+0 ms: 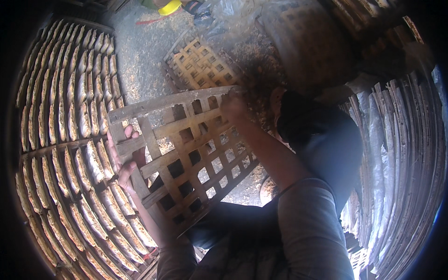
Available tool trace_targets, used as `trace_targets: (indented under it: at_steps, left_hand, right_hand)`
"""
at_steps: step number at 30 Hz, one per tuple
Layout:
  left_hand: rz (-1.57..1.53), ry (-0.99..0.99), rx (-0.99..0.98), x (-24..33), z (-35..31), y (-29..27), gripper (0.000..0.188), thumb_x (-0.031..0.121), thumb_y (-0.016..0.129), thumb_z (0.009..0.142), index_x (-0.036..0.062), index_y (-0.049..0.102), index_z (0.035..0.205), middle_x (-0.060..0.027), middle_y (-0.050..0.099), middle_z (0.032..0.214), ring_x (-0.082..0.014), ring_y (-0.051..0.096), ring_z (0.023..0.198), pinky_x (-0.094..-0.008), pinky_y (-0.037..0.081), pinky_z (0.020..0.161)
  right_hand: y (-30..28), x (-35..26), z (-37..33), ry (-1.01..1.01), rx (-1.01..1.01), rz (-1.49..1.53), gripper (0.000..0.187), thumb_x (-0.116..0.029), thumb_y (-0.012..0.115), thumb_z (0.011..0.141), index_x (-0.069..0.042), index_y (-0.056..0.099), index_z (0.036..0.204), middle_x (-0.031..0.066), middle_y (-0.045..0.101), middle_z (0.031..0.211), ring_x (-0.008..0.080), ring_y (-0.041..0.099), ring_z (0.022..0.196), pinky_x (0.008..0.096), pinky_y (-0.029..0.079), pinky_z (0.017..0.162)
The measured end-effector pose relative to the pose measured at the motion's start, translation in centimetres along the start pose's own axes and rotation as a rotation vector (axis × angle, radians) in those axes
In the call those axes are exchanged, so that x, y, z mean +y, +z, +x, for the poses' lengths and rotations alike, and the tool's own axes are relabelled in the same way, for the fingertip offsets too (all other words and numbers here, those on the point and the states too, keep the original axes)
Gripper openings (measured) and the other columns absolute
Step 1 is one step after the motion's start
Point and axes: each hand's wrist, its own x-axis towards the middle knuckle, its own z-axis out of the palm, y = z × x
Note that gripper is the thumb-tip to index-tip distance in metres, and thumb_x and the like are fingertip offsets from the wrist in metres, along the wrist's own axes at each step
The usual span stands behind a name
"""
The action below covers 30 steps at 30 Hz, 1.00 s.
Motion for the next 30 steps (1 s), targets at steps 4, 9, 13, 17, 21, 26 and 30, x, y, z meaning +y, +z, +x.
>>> trace_targets:
  at_steps: [4,9,13,17,21,26,30]
  left_hand:
    - [0.025,0.005,-0.047,-0.5,1.3,0.2,0.103,0.002,0.068,0.071,0.0099,0.014,0.158,-0.0244,0.039,0.149,-0.0312,0.046,0.133,-0.0490,0.031,0.117]
    - [0.043,0.004,-0.009,-0.6,1.8,0.5,0.102,0.006,0.068,0.070,0.0095,0.016,0.157,-0.0249,0.039,0.148,-0.0314,0.046,0.133,-0.0488,0.031,0.118]
    - [0.080,-0.003,0.013,0.0,1.5,1.3,0.102,0.008,0.067,0.068,0.0093,0.015,0.157,-0.0245,0.041,0.147,-0.0309,0.046,0.133,-0.0490,0.030,0.118]
    - [-0.012,-0.016,0.000,-0.2,1.6,1.6,0.110,0.000,0.068,0.062,0.0111,0.014,0.157,-0.0257,0.042,0.147,-0.0333,0.046,0.134,-0.0505,0.023,0.119]
    - [0.012,-0.017,-0.056,-0.3,1.9,0.8,0.111,0.004,0.072,0.063,0.0115,0.013,0.157,-0.0258,0.042,0.147,-0.0334,0.046,0.134,-0.0512,0.023,0.119]
    - [0.027,-0.042,-0.029,-0.1,1.9,1.5,0.111,0.005,0.072,0.065,0.0128,0.012,0.157,-0.0257,0.041,0.148,-0.0328,0.046,0.134,-0.0494,0.022,0.119]
    - [0.025,-0.079,-0.006,0.3,2.5,2.3,0.110,0.004,0.071,0.063,0.0146,0.014,0.157,-0.0239,0.041,0.149,-0.0314,0.046,0.134,-0.0477,0.026,0.118]
  right_hand:
    - [0.1,-2.0,-0.7,0.001,-0.056,-0.029,0.038,-0.018,0.052,0.093,-0.004,0.063,0.126,0.0224,0.070,0.104,0.0381,0.066,0.101,0.0414,0.050,0.086]
    - [2.2,-2.3,-1.4,0.078,0.233,0.392,0.023,-0.024,0.062,0.088,-0.005,0.073,0.096,0.0158,0.073,0.097,0.0339,0.070,0.094,0.0453,0.053,0.083]
    - [1.6,-1.4,-0.1,0.207,0.251,0.288,0.021,-0.015,0.061,0.092,-0.008,0.074,0.107,0.0130,0.073,0.105,0.0254,0.069,0.099,0.0361,0.051,0.088]
    - [1.6,-0.7,1.1,0.476,0.192,0.171,0.020,-0.019,0.062,0.093,-0.011,0.075,0.107,0.0115,0.074,0.105,0.0234,0.069,0.098,0.0364,0.051,0.087]
    - [0.8,-0.6,1.3,0.410,0.171,0.401,0.025,-0.026,0.063,0.090,-0.008,0.074,0.105,0.0159,0.073,0.103,0.0315,0.068,0.097,0.0390,0.052,0.086]
    - [-1.6,-5.0,-0.1,0.606,0.149,0.449,0.041,-0.035,0.065,0.087,0.003,0.071,0.102,0.0225,0.070,0.109,0.0384,0.067,0.102,0.0422,0.051,0.088]
    - [-0.1,-3.9,-0.1,0.392,0.171,0.693,0.046,-0.039,0.071,0.086,0.002,0.071,0.106,0.0159,0.072,0.110,0.0322,0.067,0.100,0.0411,0.049,0.090]
